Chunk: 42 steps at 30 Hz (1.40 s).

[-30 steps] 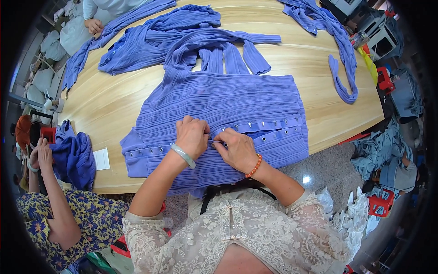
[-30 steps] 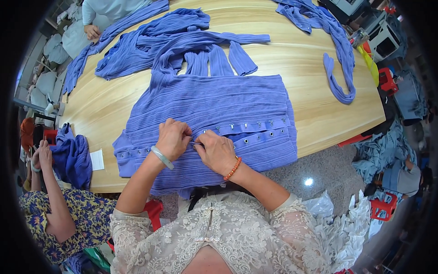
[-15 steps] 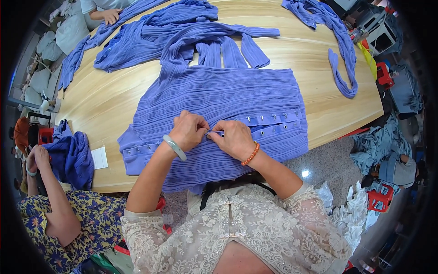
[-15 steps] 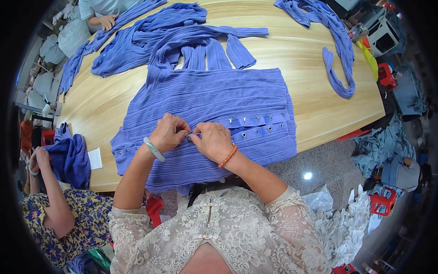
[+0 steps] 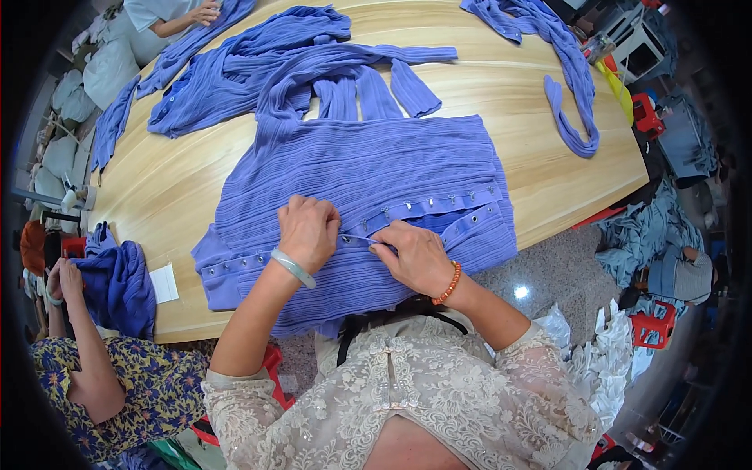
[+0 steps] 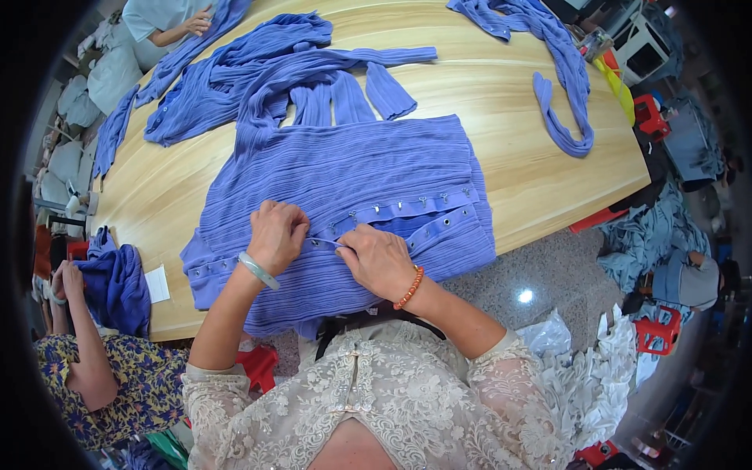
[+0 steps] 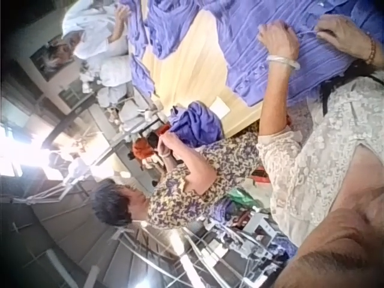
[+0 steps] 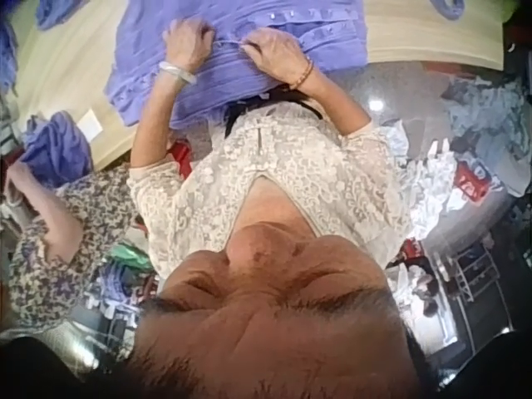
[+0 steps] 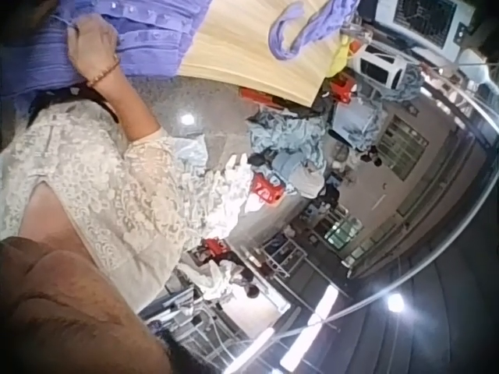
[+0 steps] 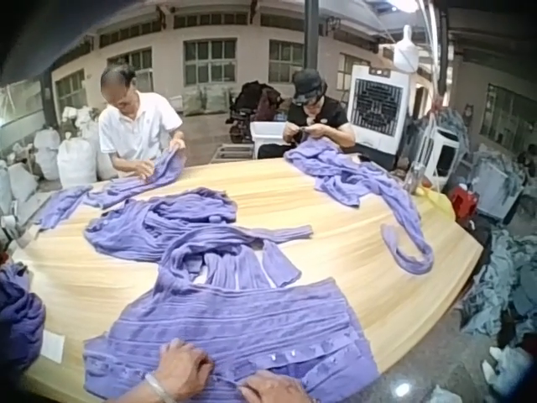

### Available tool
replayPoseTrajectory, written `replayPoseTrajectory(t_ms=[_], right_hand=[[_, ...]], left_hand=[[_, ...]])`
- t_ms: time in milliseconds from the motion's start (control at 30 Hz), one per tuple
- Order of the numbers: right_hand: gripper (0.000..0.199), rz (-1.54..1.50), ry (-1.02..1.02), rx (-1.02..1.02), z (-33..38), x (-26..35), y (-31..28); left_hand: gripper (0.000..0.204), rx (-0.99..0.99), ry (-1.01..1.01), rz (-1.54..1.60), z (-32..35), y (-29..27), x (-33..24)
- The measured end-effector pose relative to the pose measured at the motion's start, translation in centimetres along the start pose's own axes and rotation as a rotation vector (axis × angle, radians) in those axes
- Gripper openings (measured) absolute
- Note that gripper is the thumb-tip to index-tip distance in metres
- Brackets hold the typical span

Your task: Trimming excess fabric and loose threads from purple garments using scissors.

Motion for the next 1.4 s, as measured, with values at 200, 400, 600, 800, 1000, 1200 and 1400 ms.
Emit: replayPoseTrajectory(t_ms=[200,400,600,800,1000,1200,1400], right_hand=[[0.016,0.017,0.048,0.018,-1.0,-0.3,-0.3],[0.017,-0.01,0.087,-0.033,-2.0,-1.1,0.4],[0.023,0.0,0.192,0.098,-2.8,-1.7,0.8],[0.024,0.087,0.228,0.171,-2.9,-1.9,0.5],[0.018,0.083,0.072,0.044,0.3,-2.3,-1.4],[0.015,0.092,0.05,0.004,0.3,-2.7,-2.4],[0.016,0.06,0.09,-0.026,-0.4,-3.2,-2.0]], left_hand=[[0.009,0.118,0.062,0.076,-1.5,2.0,-2.7],[0.012,0.203,0.035,0.12,-2.6,2.2,-1.7],[0.012,0.29,-0.042,0.289,-3.2,2.5,-0.7],[0.011,0.372,-0.219,0.508,-2.9,2.8,0.5],[0.009,0.262,-0.106,0.222,-2.4,2.4,-1.0],[0.021,0.155,0.054,0.185,-2.6,2.6,-4.3],[0.014,0.231,0.017,0.106,-3.9,4.6,-4.8]])
Point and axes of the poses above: each hand's wrist, its own z-axis away from the middle knuckle, its own y-axis out of the palm, x = y × z, the point moved 6 cm from there along -z, towards the middle knuckle, and after that the axes turned 15 degrees about z, right-handed, at the moved point
